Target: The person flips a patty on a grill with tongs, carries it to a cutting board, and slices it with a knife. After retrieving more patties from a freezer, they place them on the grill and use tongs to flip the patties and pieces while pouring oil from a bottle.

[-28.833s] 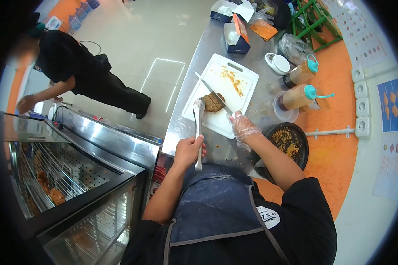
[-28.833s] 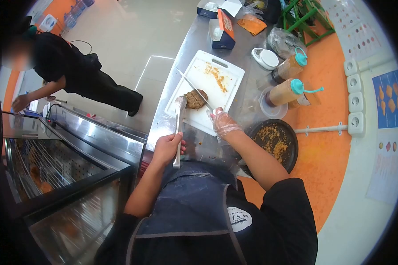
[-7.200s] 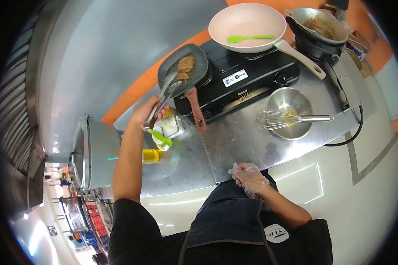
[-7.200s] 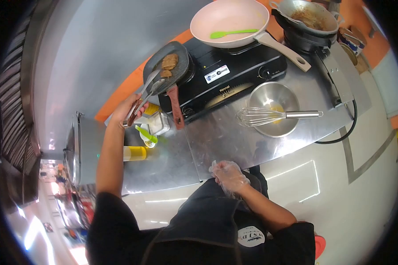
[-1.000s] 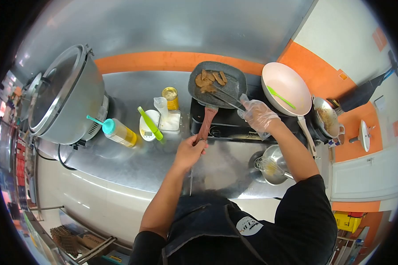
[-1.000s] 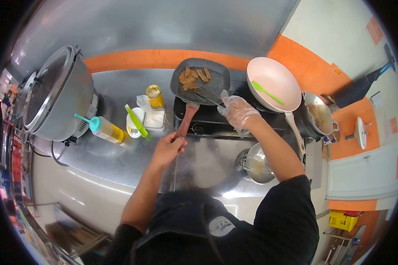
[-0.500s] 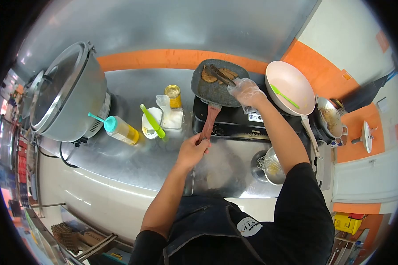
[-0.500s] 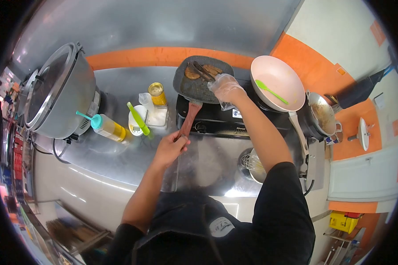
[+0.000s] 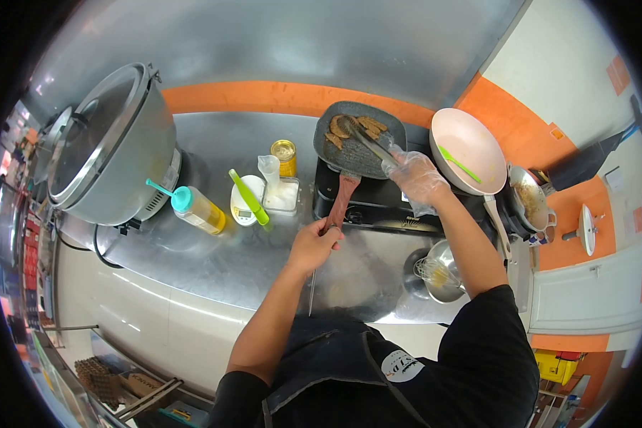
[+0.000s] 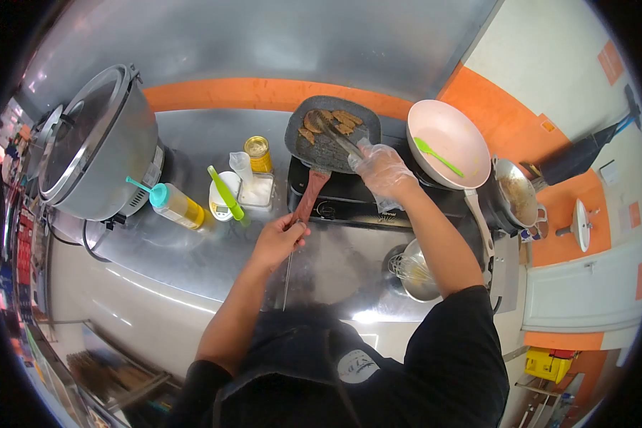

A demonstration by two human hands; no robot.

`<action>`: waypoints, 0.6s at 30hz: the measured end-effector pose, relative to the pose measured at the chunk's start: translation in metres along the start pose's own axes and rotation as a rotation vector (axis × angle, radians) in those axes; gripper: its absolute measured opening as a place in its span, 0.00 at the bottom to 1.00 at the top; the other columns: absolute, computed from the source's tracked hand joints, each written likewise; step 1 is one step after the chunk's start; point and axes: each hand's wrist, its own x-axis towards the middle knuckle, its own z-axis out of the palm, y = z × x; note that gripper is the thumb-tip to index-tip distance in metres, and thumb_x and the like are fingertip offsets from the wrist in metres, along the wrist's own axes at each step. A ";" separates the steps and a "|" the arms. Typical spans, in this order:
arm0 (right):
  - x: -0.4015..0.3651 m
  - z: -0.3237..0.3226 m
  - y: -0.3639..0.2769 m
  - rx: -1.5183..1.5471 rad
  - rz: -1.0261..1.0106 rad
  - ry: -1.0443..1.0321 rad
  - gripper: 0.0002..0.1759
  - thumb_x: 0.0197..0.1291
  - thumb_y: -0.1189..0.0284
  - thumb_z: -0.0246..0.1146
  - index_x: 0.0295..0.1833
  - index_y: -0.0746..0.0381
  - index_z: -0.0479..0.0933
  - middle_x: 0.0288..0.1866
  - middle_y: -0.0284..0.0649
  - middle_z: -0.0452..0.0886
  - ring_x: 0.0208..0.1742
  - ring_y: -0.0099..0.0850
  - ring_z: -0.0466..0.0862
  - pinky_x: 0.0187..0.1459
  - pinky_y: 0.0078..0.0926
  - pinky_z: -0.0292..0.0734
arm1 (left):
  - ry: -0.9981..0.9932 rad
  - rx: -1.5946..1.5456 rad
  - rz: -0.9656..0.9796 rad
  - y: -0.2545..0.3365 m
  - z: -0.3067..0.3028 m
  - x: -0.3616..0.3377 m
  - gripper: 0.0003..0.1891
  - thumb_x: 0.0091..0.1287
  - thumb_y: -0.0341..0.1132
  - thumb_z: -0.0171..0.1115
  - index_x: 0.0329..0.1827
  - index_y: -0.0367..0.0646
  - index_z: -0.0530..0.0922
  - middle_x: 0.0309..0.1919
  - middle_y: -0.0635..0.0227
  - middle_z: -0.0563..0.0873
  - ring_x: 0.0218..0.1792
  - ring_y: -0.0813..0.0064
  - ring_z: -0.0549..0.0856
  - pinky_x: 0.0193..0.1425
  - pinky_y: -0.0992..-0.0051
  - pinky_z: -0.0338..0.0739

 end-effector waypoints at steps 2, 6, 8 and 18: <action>0.006 0.019 0.017 -0.055 -0.059 0.046 0.29 0.70 0.56 0.53 0.60 0.74 0.71 0.51 0.63 0.80 0.58 0.56 0.78 0.59 0.43 0.71 | -0.006 0.005 0.004 -0.003 0.000 0.001 0.11 0.66 0.35 0.59 0.43 0.37 0.82 0.32 0.73 0.85 0.28 0.85 0.80 0.34 0.82 0.72; 0.013 0.030 0.039 -0.130 -0.057 0.162 0.28 0.70 0.56 0.52 0.57 0.74 0.72 0.51 0.62 0.80 0.58 0.56 0.78 0.58 0.45 0.72 | -0.067 0.072 0.003 -0.004 0.001 0.004 0.10 0.69 0.34 0.58 0.49 0.40 0.80 0.36 0.73 0.83 0.28 0.88 0.79 0.30 0.86 0.71; 0.016 0.030 0.048 -0.148 -0.009 0.228 0.28 0.71 0.56 0.52 0.58 0.74 0.72 0.51 0.62 0.80 0.58 0.56 0.77 0.58 0.45 0.71 | -0.049 0.065 -0.004 -0.006 0.004 0.004 0.11 0.70 0.34 0.58 0.50 0.41 0.80 0.36 0.73 0.83 0.28 0.87 0.79 0.30 0.86 0.71; -0.090 0.063 0.057 0.107 0.317 0.376 0.34 0.71 0.63 0.53 0.67 0.84 0.58 0.44 0.69 0.79 0.53 0.57 0.80 0.56 0.48 0.72 | -0.048 0.017 -0.035 -0.003 0.006 -0.015 0.21 0.73 0.37 0.59 0.66 0.40 0.73 0.47 0.70 0.84 0.40 0.81 0.83 0.41 0.83 0.77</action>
